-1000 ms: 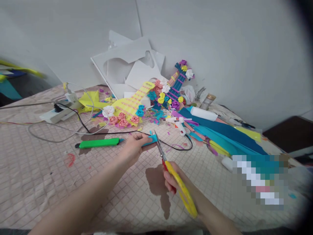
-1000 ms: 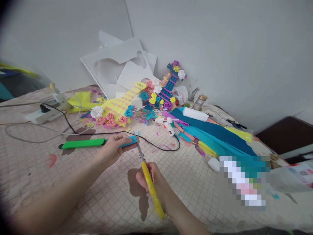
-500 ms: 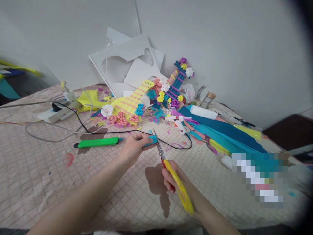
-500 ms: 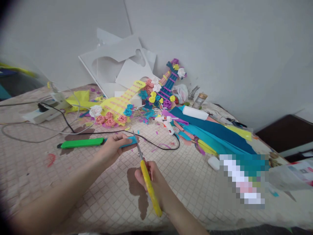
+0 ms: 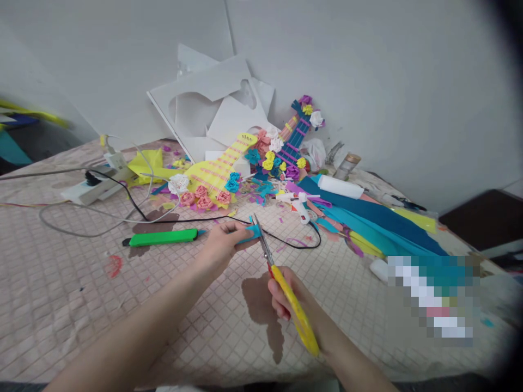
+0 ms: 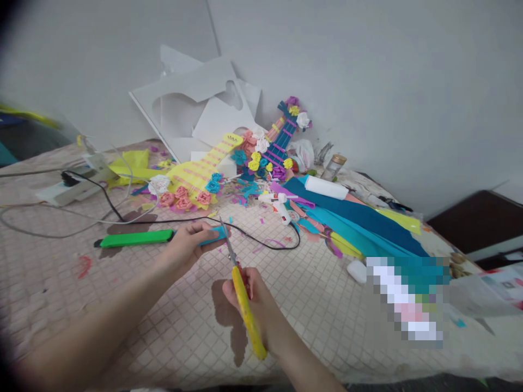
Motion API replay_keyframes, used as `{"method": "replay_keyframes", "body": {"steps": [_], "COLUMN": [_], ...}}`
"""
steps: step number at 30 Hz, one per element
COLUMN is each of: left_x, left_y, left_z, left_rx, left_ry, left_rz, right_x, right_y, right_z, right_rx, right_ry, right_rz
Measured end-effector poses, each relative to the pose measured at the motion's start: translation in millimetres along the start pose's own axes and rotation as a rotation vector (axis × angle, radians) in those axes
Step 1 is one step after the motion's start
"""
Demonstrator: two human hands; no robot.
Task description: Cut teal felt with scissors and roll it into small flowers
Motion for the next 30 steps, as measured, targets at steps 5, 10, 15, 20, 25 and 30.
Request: {"method": "replay_keyframes", "body": {"steps": [5, 10, 15, 20, 25, 30], "left_x": [-0.8, -1.2, -0.7, -0.7, -0.6, 0.0], "left_y": [-1.0, -1.3, -1.4, -1.8, -1.5, -1.5], "left_z": [-0.8, -0.5, -0.4, -0.7, -0.7, -0.2], "left_rx": [-0.010, 0.000, -0.005, 0.007, 0.011, 0.012], "left_ry": [0.003, 0.003, 0.013, 0.011, 0.002, 0.009], "left_rz": [-0.011, -0.004, -0.022, -0.027, -0.038, -0.050], "right_x": [0.4, 1.6, -2.6, -1.6, -1.1, -5.4], "right_y": [-1.0, -2.3, -2.2, -3.4, -3.8, -2.6], "right_z": [-0.4, -2.0, 0.5, 0.8, 1.9, 4.2], "right_rx": [-0.017, 0.017, 0.037, 0.011, 0.000, 0.010], "right_ry": [-0.002, -0.034, -0.040, -0.046, -0.061, -0.080], "right_rz": [0.017, 0.031, 0.051, 0.074, 0.096, 0.148]}}
Point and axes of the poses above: each hand's wrist, its own z-axis towards the middle knuckle, its own y-axis out of the back of the hand, x = y × z, the point moved 2 cm from there along z, towards the middle knuckle, and after that the axes turned 6 degrees about -x, right-handed, at the moved point
